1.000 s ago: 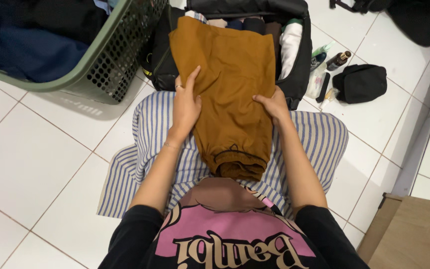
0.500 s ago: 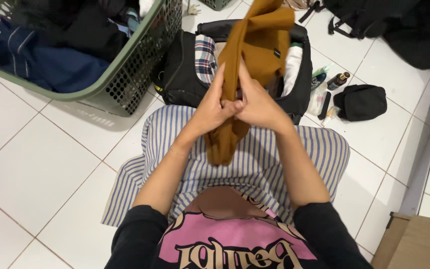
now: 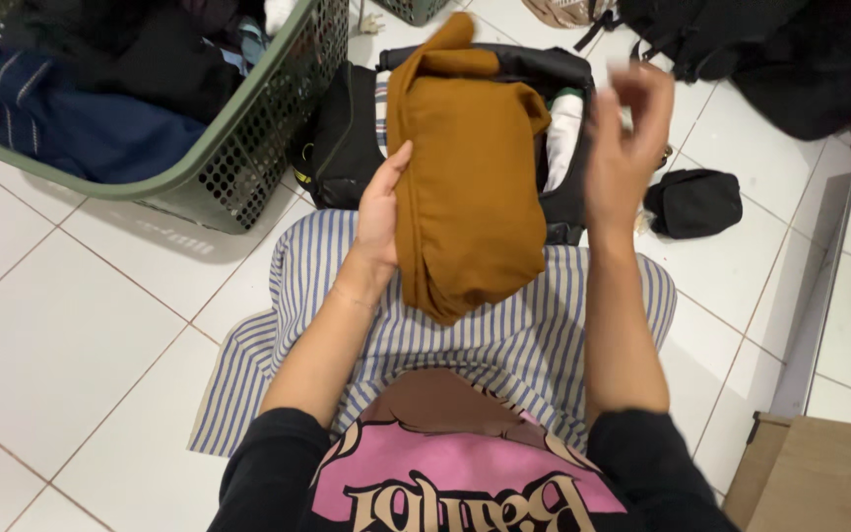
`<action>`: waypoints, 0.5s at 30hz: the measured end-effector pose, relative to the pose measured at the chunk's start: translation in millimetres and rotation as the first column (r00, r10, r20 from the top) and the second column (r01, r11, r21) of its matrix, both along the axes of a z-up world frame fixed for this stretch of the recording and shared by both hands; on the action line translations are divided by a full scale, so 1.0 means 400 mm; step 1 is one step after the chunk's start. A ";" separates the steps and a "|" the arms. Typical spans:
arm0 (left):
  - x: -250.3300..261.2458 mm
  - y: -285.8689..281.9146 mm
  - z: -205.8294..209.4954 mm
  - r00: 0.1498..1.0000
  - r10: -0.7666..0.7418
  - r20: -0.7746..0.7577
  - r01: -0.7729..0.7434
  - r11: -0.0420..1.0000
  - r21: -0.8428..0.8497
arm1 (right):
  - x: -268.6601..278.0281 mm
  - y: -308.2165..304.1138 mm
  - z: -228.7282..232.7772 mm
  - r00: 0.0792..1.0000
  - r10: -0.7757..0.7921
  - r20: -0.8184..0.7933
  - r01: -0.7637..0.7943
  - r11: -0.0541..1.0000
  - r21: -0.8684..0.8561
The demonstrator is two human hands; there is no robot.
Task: The person folds a white t-shirt and a pair of brown shorts, then places them into a black duffel bag. The person also packs a toiletry bag containing several bottles and tubes into the bag and zips it closed.
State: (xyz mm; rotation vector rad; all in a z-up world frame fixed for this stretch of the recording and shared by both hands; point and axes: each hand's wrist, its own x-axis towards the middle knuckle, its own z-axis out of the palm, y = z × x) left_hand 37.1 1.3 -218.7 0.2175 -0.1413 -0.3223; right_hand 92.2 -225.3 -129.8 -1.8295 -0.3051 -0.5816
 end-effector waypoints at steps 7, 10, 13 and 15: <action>-0.016 -0.033 -0.032 0.996 -0.067 -0.056 0.070 0.997 0.045 | 0.004 -0.005 -0.103 0.543 0.739 -0.399 -0.255 0.598 0.760; -0.044 -0.033 -0.014 0.993 -0.118 0.005 0.118 0.993 0.013 | 0.043 0.008 -0.062 0.637 0.668 -0.384 -0.207 0.629 0.750; -0.061 -0.019 0.033 0.996 -0.085 0.041 0.073 0.970 0.230 | 0.063 0.042 -0.015 0.832 0.441 -0.335 -0.259 0.845 0.468; -0.056 -0.020 0.055 0.847 0.154 0.508 -0.480 0.630 0.610 | 0.047 0.050 0.010 0.854 0.458 -0.246 -0.343 0.852 0.396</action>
